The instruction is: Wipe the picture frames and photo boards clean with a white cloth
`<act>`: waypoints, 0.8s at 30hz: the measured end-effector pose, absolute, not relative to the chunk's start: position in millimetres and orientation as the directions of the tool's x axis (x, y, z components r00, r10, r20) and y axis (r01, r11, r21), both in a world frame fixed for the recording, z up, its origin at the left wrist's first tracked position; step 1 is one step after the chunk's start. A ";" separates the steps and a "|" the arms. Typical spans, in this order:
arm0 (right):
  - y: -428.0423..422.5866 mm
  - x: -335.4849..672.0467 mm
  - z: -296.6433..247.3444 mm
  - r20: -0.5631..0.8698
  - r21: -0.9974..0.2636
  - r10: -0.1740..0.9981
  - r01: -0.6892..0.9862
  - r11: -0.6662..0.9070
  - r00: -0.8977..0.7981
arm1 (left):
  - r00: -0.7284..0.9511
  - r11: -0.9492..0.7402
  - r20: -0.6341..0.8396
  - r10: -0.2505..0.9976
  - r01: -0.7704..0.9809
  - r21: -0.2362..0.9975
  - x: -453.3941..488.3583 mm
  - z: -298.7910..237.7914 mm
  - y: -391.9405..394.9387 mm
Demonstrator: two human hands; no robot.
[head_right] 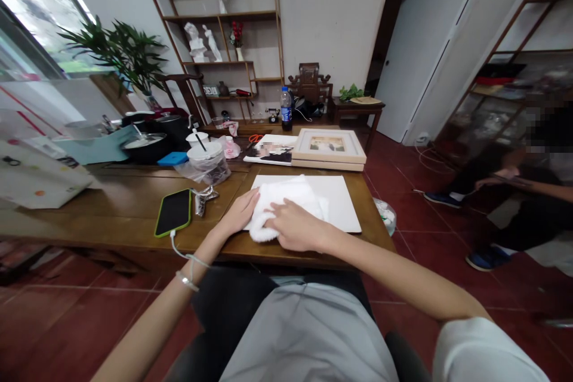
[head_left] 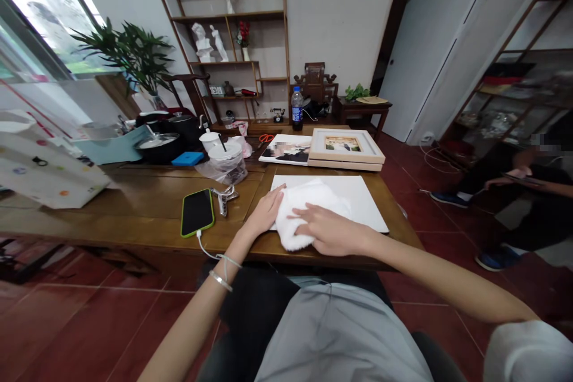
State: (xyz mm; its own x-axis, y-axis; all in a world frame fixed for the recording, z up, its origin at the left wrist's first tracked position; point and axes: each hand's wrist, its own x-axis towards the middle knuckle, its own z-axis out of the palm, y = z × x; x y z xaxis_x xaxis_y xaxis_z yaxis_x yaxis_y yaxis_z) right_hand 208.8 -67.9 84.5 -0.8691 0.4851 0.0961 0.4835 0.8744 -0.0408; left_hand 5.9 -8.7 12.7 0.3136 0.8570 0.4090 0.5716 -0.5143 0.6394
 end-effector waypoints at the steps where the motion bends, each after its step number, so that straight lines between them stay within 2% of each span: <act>1: -74.2 212.4 88.6 0.083 -0.077 0.434 0.428 0.900 -0.897 | 0.305 -0.498 0.395 0.867 0.568 0.655 6.3 14.2 -10.3; 3: -79.8 221.1 96.2 0.062 -0.161 0.366 0.352 0.922 -0.929 | 0.299 -0.474 0.367 0.881 0.567 0.674 7.1 16.7 -12.8; 5: -76.7 231.0 102.1 0.044 -0.256 0.352 0.330 0.909 -0.935 | 0.309 -0.469 0.353 0.883 0.573 0.672 7.5 17.9 -14.0; 9: -55.2 249.4 106.7 0.033 -0.452 0.366 0.313 0.835 -0.930 | 0.331 -0.484 0.352 0.875 0.592 0.645 6.5 15.3 -11.3; 13: -29.2 262.0 100.7 0.119 -0.591 0.429 0.284 0.755 -0.895 | 0.378 -0.532 0.374 0.847 0.604 0.593 4.4 10.0 -6.4; 20: 14.9 257.3 91.3 0.223 -0.610 0.720 0.482 0.630 -0.657 | 0.384 -0.543 0.384 0.839 0.623 0.563 3.5 7.1 -4.0; 24: 34.8 226.3 91.4 0.240 -0.589 0.721 0.493 0.641 -0.651 | 0.382 -0.549 0.396 0.835 0.624 0.556 2.8 7.4 -3.7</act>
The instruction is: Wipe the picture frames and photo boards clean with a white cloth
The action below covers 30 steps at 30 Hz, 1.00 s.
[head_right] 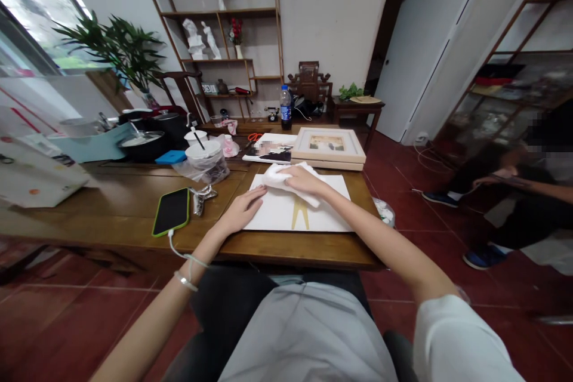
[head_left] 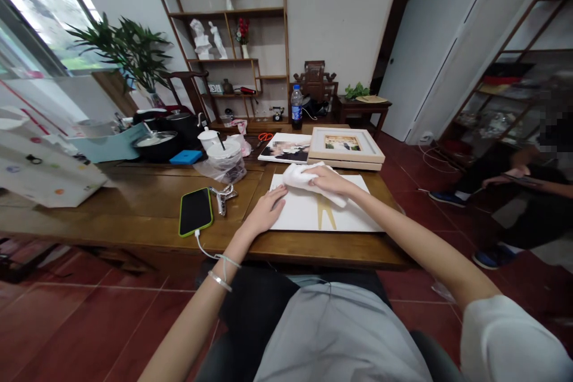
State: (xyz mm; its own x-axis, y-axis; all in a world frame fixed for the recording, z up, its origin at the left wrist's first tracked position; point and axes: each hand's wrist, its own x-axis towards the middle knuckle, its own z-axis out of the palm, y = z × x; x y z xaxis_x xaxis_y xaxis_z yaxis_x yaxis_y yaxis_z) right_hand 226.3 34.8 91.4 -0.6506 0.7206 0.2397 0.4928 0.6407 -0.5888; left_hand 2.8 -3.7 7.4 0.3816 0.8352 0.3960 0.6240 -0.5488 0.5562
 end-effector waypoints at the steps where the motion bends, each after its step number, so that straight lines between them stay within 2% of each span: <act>1: 39.3 217.4 90.7 0.231 -0.578 0.704 0.487 0.654 -0.671 | 0.382 -0.553 0.402 0.832 0.624 0.552 2.6 7.9 -3.8; 5: 52.3 194.2 87.2 0.190 -0.523 0.623 0.458 0.718 -0.759 | 0.394 -0.569 0.413 0.821 0.624 0.536 2.4 9.9 -4.7; 8: 53.8 199.6 88.6 0.156 -0.486 0.637 0.503 0.715 -0.755 | 0.389 -0.560 0.405 0.827 0.624 0.544 2.5 9.7 -5.0; 11: 49.6 223.4 94.1 0.120 -0.439 0.692 0.587 0.680 -0.712 | 0.382 -0.547 0.393 0.836 0.621 0.561 2.7 8.4 -4.6; 15: 41.9 269.1 100.3 0.116 -0.365 0.819 0.743 0.561 -0.561 | 0.380 -0.545 0.391 0.838 0.610 0.575 3.1 7.1 -4.5; 21: 26.2 340.0 106.1 0.041 -0.339 0.914 0.855 0.393 -0.403 | 0.374 -0.551 0.406 0.834 0.608 0.571 3.6 6.8 -4.7; 26: 11.5 375.0 116.4 0.078 -0.276 0.915 0.873 0.401 -0.396 | 0.378 -0.555 0.407 0.831 0.601 0.575 2.7 6.7 -4.5; 30: -4.6 372.7 123.3 0.197 -0.109 0.905 0.909 0.401 -0.376 | 0.377 -0.552 0.404 0.833 0.602 0.576 2.7 7.1 -4.9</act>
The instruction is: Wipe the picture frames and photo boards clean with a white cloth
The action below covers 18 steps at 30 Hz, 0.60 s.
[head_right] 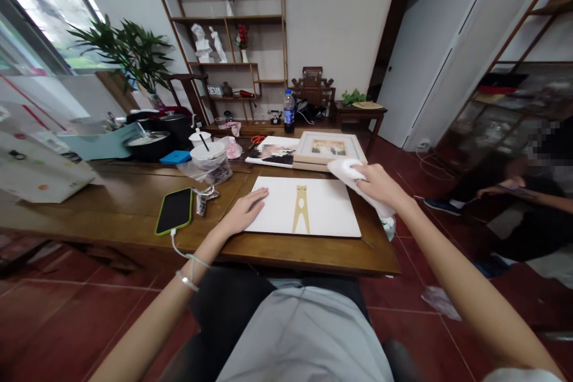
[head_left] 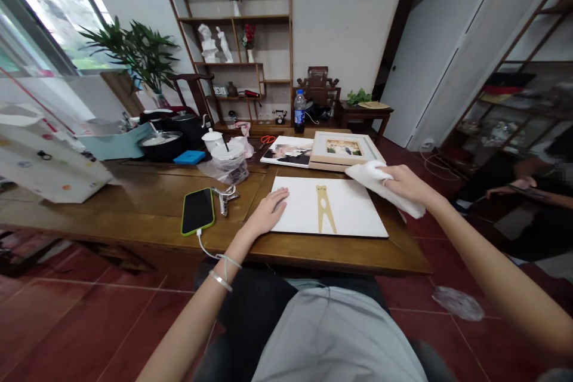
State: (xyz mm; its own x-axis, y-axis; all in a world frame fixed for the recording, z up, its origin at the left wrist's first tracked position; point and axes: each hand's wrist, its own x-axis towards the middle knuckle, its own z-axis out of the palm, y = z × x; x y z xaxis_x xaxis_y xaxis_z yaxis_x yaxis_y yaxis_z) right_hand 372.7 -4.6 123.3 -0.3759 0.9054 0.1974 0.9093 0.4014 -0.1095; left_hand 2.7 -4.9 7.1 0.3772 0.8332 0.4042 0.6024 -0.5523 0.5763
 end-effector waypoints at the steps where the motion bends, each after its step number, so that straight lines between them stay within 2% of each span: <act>1: -9.4 369.0 122.9 0.240 -0.057 0.900 0.920 0.387 -0.364 | 0.378 -0.554 0.406 0.832 0.601 0.576 2.8 7.3 -5.1; 5: -24.9 349.7 111.2 0.399 0.131 0.805 0.896 0.424 -0.440 | 0.381 -0.557 0.407 0.830 0.605 0.570 3.0 7.8 -5.4; 8: -24.9 336.5 96.6 0.423 0.203 0.711 0.824 0.529 -0.561 | 0.382 -0.558 0.408 0.829 0.606 0.567 3.0 7.8 -5.3; 13: -5.1 326.1 72.1 0.277 0.167 0.673 0.724 0.669 -0.686 | 0.374 -0.557 0.413 0.830 0.597 0.578 3.0 7.4 -5.2; 18: 7.9 322.0 59.5 0.192 0.065 0.726 0.747 0.662 -0.660 | 0.376 -0.558 0.413 0.830 0.596 0.578 3.0 7.1 -4.9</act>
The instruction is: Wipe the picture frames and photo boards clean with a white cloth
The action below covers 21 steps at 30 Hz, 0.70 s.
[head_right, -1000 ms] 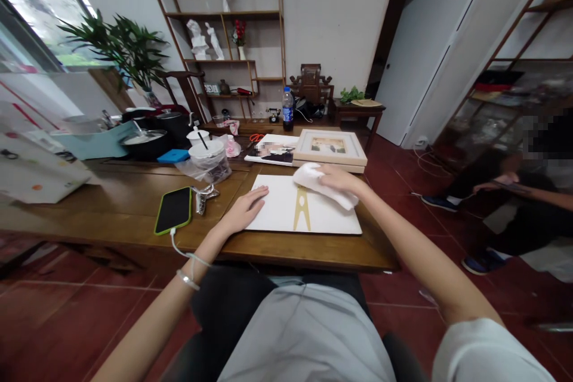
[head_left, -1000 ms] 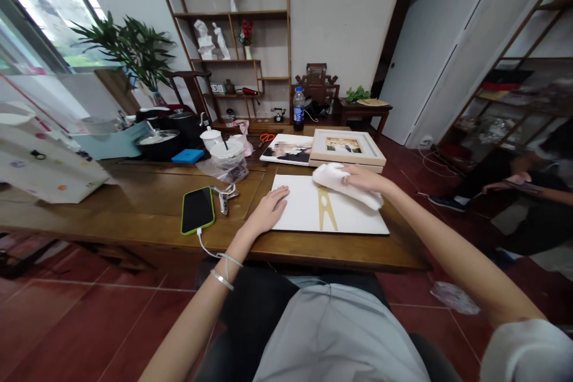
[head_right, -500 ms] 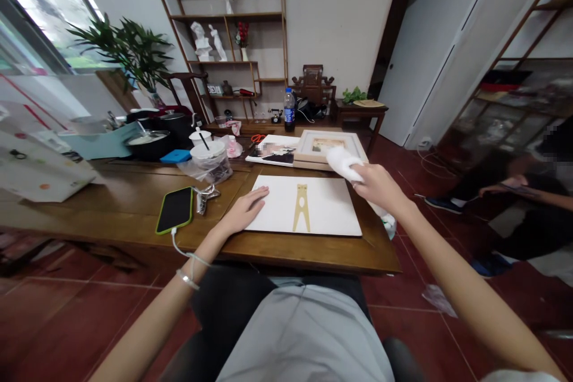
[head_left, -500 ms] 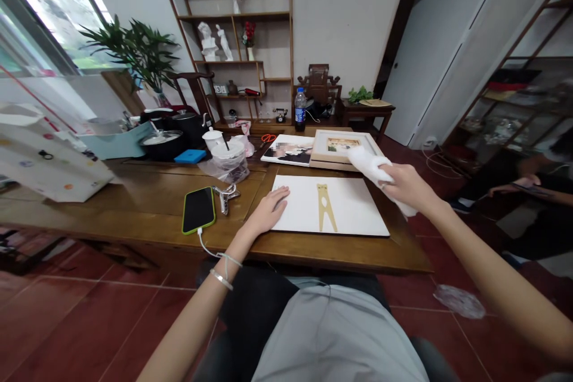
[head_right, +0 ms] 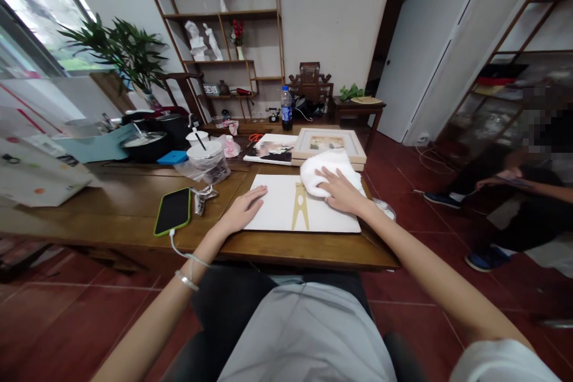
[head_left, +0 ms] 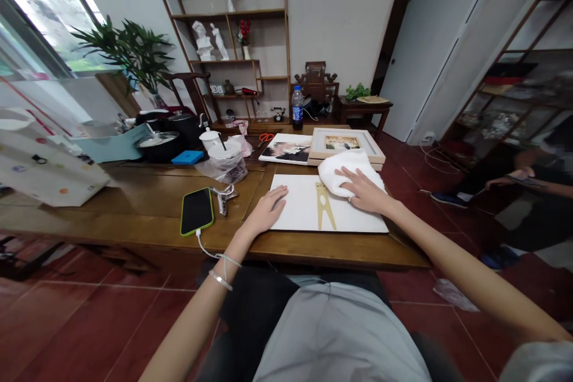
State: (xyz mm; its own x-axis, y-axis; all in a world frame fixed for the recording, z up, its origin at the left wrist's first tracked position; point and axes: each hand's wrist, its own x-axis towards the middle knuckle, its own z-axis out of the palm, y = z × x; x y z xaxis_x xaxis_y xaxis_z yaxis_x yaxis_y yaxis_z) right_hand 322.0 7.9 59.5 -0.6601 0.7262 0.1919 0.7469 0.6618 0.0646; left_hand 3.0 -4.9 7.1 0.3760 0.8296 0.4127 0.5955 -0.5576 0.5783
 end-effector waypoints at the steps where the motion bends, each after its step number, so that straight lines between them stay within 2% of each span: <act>1: 7.4 320.2 60.0 0.183 0.064 0.731 0.750 0.658 -0.658 | 0.379 -0.559 0.412 0.829 0.597 0.575 2.9 7.0 -4.8; 9: -54.9 298.3 85.5 0.022 0.082 0.787 0.786 0.613 -0.616 | 0.377 -0.566 0.423 0.824 0.590 0.577 2.6 5.3 -4.0; 15: -109.1 297.0 96.2 -0.049 0.027 0.810 0.810 0.586 -0.584 | 0.381 -0.568 0.422 0.823 0.595 0.569 3.1 5.1 -3.5; 21: -68.9 304.5 80.3 0.019 -0.020 0.797 0.796 0.605 -0.604 | 0.380 -0.566 0.420 0.824 0.597 0.568 3.0 5.9 -3.9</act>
